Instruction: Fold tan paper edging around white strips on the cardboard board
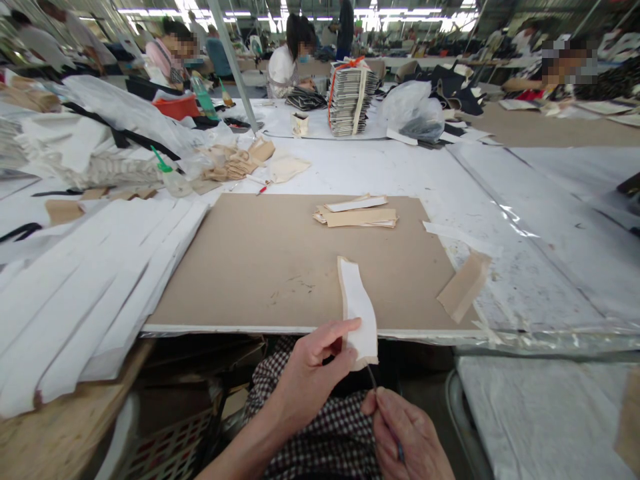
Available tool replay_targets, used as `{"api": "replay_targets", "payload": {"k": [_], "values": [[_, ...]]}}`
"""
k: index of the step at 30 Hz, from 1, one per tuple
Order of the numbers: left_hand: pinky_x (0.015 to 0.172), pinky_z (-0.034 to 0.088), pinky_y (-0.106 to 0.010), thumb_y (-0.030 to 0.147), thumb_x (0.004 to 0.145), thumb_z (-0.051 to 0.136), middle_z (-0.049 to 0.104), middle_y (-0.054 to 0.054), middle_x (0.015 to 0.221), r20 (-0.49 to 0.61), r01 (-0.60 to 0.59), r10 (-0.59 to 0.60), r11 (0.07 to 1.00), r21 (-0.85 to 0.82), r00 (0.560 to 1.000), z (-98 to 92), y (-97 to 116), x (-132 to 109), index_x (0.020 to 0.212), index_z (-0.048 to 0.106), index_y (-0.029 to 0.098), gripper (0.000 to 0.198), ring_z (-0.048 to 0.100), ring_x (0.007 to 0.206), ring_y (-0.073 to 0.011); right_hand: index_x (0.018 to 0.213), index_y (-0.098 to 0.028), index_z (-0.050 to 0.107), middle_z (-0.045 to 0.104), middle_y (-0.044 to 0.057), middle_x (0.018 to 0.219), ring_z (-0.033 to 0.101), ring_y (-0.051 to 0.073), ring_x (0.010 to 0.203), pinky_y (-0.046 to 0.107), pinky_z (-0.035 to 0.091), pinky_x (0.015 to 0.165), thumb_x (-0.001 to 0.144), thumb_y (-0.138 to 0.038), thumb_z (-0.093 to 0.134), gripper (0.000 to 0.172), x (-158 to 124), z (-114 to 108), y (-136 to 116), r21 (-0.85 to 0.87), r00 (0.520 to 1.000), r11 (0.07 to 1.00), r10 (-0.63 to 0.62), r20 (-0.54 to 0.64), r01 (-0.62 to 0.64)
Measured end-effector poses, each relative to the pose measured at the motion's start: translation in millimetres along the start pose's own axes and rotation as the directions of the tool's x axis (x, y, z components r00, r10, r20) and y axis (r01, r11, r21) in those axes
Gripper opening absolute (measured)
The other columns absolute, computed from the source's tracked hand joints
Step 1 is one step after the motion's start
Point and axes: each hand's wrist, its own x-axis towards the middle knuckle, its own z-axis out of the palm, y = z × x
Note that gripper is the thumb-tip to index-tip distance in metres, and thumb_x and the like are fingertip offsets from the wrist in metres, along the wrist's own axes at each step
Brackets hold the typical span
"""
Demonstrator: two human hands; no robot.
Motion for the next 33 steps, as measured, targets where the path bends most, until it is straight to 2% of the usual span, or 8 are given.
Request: {"api": "replay_targets", "payload": {"k": [4, 23, 33], "values": [[0.075, 0.047, -0.023, 0.026, 0.080, 0.066, 0.064, -0.002, 0.090, -0.027, 0.008, -0.009, 0.999, -0.037, 1.000, -0.7, -0.2, 0.5, 0.115, 0.072, 0.020, 0.036, 0.054, 0.079, -0.0139, 0.080, -0.016, 0.060, 0.033, -0.009, 0.052, 0.017, 0.002, 0.040, 0.020, 0.008, 0.039, 0.072, -0.068, 0.071, 0.054, -2.4, -1.7, 1.9, -0.005, 0.999, 1.000, 0.006, -0.041, -0.006], [0.072, 0.047, -0.022, 0.025, 0.083, 0.064, 0.065, -0.002, 0.090, -0.016, -0.016, 0.016, 1.000, 0.022, 1.000, 1.2, -3.7, 0.1, 0.117, 0.070, 0.020, 0.035, 0.054, 0.078, -0.0131, 0.081, -0.015, 0.058, 0.034, -0.012, 0.049, 0.018, -0.002, 0.035, 0.016, 0.010, 0.037, 0.069, -0.070, 0.072, 0.058, 0.2, 2.1, -4.7, 0.052, 1.000, 0.999, 0.006, -0.016, -0.005], [0.071, 0.047, -0.022, 0.024, 0.082, 0.063, 0.065, -0.002, 0.090, -0.019, -0.030, 0.030, 0.999, 0.039, 0.999, 0.9, -0.5, 0.8, 0.115, 0.071, 0.020, 0.033, 0.054, 0.076, -0.0123, 0.074, -0.016, 0.054, 0.029, -0.013, 0.048, 0.015, -0.002, 0.036, 0.016, 0.010, 0.037, 0.066, -0.070, 0.074, 0.058, -0.4, 1.4, -7.1, 0.062, 1.000, 0.998, 0.025, -0.004, -0.025]]}}
